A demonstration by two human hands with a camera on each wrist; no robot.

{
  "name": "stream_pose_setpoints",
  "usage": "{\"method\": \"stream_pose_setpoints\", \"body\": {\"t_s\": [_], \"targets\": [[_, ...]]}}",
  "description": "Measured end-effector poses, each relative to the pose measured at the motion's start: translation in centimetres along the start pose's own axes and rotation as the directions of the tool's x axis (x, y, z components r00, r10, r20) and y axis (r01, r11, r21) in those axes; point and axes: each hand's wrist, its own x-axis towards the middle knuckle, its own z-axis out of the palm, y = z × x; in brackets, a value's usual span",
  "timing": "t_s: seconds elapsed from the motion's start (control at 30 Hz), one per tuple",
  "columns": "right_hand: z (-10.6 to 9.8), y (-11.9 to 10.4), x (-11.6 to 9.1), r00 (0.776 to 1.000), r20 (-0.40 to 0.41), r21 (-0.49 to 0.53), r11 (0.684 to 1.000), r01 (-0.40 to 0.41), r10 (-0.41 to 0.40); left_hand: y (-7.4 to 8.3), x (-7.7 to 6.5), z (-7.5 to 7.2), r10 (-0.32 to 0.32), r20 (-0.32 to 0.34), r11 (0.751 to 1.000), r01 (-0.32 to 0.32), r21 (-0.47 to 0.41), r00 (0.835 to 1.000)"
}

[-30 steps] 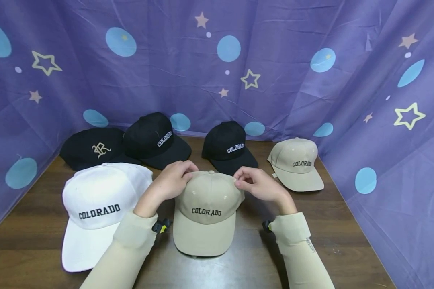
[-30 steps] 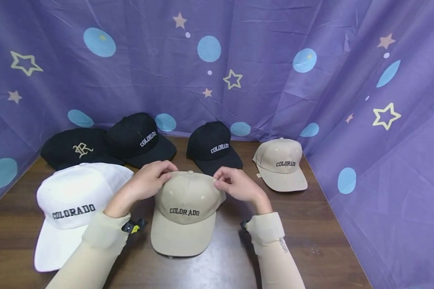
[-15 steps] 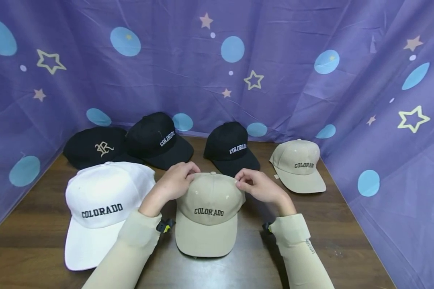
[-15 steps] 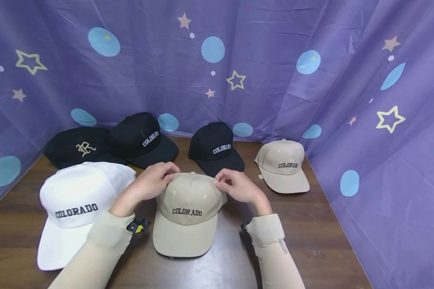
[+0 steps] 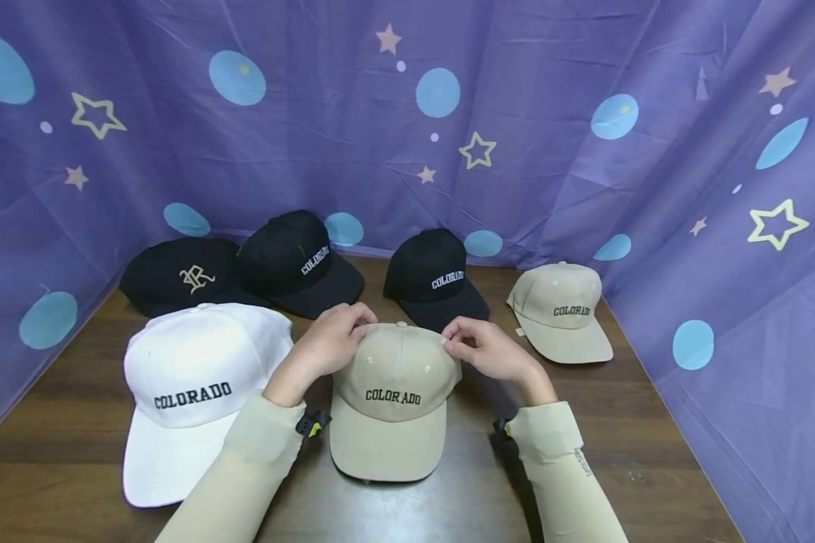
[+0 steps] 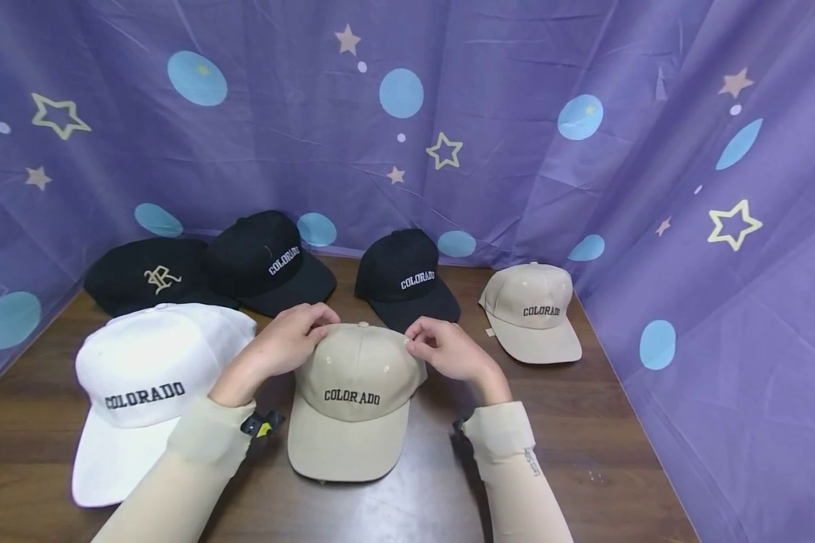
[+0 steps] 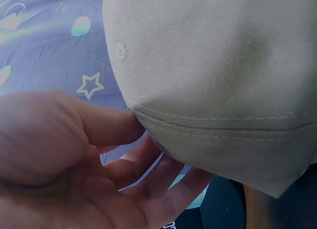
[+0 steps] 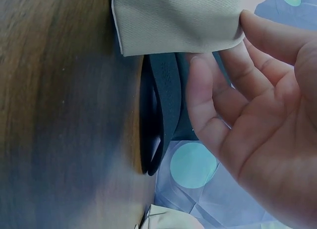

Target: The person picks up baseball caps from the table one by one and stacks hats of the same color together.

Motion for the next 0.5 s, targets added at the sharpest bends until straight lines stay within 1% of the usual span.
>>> {"method": "stream_pose_setpoints", "body": {"t_s": [0.33,0.5], "targets": [[0.32,0.04,0.29,1.0,-0.026,0.008,1.0,-0.014,0.014,-0.02,0.04,-0.01,-0.014,-0.015,1.0,0.014,-0.001,1.0],[0.23,0.08,0.29,0.999,-0.037,0.004,1.0,-0.028,0.028,0.06,0.1,-0.06,-0.006,-0.022,1.0,0.006,0.003,1.0]]}}
